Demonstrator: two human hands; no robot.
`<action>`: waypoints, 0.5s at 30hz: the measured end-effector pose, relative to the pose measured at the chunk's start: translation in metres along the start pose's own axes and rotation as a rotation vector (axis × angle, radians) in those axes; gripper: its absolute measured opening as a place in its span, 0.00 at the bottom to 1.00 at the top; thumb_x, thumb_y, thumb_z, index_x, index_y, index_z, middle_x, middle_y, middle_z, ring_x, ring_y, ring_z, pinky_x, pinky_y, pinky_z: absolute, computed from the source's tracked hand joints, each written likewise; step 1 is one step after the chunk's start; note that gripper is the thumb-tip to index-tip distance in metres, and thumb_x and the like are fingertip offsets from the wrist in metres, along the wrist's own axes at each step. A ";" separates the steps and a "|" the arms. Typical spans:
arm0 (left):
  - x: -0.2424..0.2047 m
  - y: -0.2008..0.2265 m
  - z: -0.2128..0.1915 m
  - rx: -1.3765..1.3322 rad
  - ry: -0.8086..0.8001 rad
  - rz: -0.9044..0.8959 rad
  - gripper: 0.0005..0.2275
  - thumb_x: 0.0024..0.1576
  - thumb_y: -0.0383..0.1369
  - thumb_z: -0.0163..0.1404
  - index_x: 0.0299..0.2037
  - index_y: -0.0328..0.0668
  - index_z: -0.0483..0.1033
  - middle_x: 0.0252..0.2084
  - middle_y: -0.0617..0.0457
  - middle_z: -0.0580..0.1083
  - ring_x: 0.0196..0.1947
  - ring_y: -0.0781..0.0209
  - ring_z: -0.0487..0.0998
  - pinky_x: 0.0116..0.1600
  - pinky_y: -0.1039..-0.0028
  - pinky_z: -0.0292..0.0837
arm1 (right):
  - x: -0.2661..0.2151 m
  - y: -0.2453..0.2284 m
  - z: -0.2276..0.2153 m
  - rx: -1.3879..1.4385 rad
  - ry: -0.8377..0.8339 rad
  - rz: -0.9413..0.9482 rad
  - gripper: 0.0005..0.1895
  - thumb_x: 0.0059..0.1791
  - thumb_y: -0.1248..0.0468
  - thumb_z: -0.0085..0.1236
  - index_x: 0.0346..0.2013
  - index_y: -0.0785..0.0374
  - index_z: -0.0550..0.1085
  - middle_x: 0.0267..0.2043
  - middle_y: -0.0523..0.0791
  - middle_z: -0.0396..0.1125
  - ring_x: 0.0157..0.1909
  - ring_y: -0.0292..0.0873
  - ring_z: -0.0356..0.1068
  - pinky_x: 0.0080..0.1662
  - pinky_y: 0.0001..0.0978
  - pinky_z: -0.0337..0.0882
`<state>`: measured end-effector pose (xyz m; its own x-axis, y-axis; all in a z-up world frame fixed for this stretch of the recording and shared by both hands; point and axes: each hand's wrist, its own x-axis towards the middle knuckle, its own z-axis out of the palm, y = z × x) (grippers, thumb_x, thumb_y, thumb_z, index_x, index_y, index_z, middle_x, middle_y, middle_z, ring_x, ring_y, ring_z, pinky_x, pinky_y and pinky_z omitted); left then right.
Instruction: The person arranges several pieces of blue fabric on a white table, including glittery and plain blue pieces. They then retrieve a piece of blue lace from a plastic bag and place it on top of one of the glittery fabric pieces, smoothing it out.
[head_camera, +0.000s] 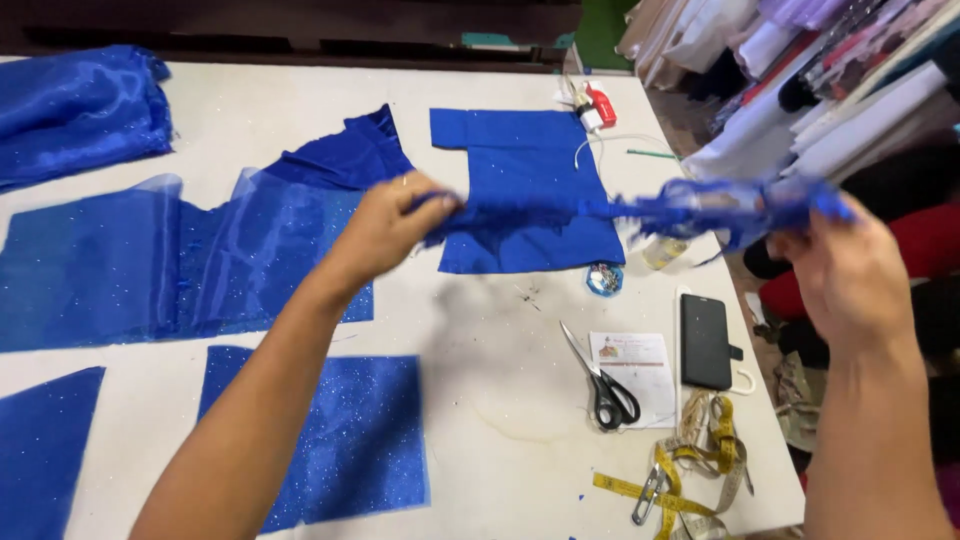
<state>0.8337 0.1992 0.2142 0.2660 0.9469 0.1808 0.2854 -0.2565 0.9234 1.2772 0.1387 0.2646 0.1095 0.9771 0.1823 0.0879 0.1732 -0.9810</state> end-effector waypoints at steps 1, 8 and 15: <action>-0.012 -0.015 0.006 0.099 -0.009 0.164 0.08 0.61 0.33 0.49 0.41 0.44 0.81 0.41 0.54 0.78 0.38 0.64 0.77 0.41 0.76 0.71 | -0.023 0.014 -0.011 -0.046 0.031 0.007 0.12 0.59 0.59 0.46 0.53 0.60 0.70 0.45 0.42 0.67 0.43 0.34 0.64 0.45 0.22 0.65; -0.147 -0.116 0.106 0.439 -0.271 0.322 0.07 0.56 0.33 0.54 0.43 0.47 0.80 0.41 0.50 0.76 0.40 0.48 0.75 0.41 0.58 0.71 | -0.176 0.073 0.015 -0.400 0.317 0.740 0.11 0.54 0.64 0.50 0.48 0.64 0.75 0.46 0.49 0.74 0.54 0.47 0.70 0.61 0.44 0.64; -0.240 -0.210 0.205 0.759 -0.584 0.079 0.10 0.60 0.34 0.45 0.45 0.40 0.77 0.43 0.48 0.73 0.42 0.47 0.70 0.46 0.57 0.65 | -0.261 0.246 -0.044 -0.215 0.117 0.813 0.13 0.47 0.62 0.59 0.42 0.67 0.79 0.47 0.51 0.73 0.49 0.50 0.70 0.56 0.40 0.68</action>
<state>0.8981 -0.0138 -0.0928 0.6681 0.7282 -0.1530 0.7125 -0.5668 0.4137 1.3133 -0.0792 -0.0209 0.3210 0.7662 -0.5567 0.1229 -0.6165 -0.7777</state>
